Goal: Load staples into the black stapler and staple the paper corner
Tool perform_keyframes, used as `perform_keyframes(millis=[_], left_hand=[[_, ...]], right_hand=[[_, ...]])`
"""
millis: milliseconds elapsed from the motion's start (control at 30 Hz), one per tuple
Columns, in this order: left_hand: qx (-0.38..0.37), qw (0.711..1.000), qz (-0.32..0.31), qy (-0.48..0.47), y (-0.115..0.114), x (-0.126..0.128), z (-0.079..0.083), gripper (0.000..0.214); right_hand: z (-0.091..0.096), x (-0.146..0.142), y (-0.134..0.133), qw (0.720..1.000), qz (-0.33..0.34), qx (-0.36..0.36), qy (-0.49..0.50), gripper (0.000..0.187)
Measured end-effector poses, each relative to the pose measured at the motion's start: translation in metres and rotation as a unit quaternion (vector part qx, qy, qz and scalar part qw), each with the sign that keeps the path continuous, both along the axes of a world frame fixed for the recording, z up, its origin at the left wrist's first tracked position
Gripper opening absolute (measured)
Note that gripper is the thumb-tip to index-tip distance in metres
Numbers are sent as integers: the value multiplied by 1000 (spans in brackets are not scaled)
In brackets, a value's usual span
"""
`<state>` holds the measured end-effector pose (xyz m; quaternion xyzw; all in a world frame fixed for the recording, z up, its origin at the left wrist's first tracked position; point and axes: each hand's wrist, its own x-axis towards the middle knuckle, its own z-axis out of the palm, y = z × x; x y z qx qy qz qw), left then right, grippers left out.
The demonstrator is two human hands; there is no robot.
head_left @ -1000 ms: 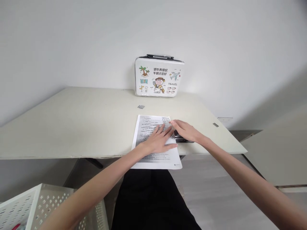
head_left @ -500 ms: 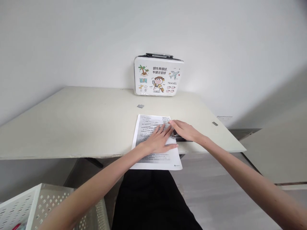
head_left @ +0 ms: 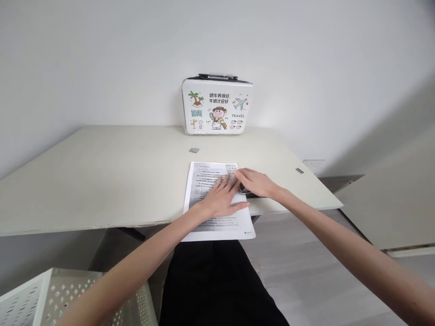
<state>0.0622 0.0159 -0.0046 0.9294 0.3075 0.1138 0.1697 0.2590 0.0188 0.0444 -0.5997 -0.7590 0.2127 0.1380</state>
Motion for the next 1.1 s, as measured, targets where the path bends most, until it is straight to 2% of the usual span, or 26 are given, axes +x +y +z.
perform_keyframes(millis=[367, 700, 933, 1100], left_hand=[[3, 999, 23, 25, -2, 4, 3, 90], [6, 999, 21, 30, -3, 0, 2, 92], [13, 1000, 19, 18, -3, 2, 0, 86], [9, 999, 29, 27, -3, 3, 0, 89]], right_hand=[[3, -6, -1, 998, -10, -12, -60, 57], [6, -2, 0, 999, -18, -29, -15, 57], [5, -4, 0, 999, -24, -24, -19, 55], [6, -4, -1, 999, -20, -23, -36, 57]])
